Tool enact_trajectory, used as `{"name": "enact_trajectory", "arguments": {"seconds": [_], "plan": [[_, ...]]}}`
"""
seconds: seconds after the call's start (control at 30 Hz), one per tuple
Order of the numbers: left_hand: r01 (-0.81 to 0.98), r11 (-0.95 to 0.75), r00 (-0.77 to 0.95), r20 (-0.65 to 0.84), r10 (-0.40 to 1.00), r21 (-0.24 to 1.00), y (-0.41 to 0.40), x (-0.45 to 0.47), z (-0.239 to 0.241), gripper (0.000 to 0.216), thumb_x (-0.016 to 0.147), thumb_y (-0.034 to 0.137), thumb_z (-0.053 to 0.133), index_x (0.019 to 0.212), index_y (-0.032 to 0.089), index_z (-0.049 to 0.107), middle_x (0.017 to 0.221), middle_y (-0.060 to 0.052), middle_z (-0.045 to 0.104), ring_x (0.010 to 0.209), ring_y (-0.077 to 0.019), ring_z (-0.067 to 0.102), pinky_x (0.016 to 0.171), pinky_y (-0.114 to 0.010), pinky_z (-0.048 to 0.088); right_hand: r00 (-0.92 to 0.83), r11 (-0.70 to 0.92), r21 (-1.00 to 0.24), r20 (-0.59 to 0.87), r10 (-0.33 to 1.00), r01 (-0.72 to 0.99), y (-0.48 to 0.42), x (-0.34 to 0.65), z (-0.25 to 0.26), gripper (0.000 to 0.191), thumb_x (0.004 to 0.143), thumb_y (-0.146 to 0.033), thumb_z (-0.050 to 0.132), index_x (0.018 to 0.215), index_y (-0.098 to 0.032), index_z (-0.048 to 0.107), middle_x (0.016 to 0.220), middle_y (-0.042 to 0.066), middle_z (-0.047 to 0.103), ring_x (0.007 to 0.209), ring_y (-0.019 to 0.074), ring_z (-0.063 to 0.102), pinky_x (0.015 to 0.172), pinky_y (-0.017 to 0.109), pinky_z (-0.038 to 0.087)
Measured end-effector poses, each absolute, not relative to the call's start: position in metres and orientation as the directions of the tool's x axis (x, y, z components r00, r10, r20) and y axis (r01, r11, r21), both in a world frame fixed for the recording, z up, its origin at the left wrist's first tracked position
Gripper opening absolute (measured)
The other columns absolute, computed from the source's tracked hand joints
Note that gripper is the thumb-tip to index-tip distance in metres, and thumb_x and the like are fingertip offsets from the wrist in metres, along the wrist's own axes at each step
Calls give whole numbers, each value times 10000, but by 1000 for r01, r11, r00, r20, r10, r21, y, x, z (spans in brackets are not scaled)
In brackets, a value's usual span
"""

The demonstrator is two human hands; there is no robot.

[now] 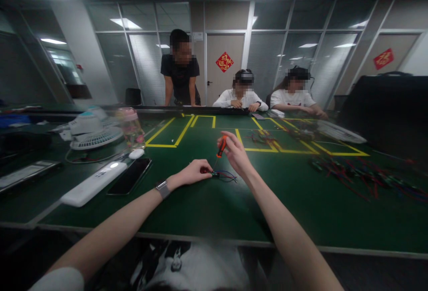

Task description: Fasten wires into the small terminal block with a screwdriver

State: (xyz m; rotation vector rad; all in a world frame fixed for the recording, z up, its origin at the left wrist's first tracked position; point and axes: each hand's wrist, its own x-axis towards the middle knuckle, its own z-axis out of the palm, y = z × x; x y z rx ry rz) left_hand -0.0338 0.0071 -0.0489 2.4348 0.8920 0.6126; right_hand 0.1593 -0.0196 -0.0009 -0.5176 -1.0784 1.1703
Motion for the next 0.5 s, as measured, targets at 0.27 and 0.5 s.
{"name": "enact_trajectory", "arguments": {"seconds": [0.27, 0.5], "plan": [[468, -698, 695, 262, 669, 542, 7, -34, -49, 151, 826, 261, 699, 937, 163, 734, 921, -39, 650, 794, -158, 607, 720, -253, 454, 52, 365, -788, 393, 918, -495, -17, 158, -4, 286, 660, -404, 824, 880, -273, 696, 830, -26, 681, 757, 123, 613, 766, 278, 516], [476, -694, 692, 257, 674, 540, 5, -33, -48, 135, 827, 241, 698, 929, 161, 733, 917, -38, 648, 783, -149, 600, 705, -244, 454, 10, 345, -803, 390, 921, -486, -17, 162, -2, 315, 691, -434, 798, 942, -269, 703, 815, -11, 689, 786, 136, 630, 761, 281, 514]]}}
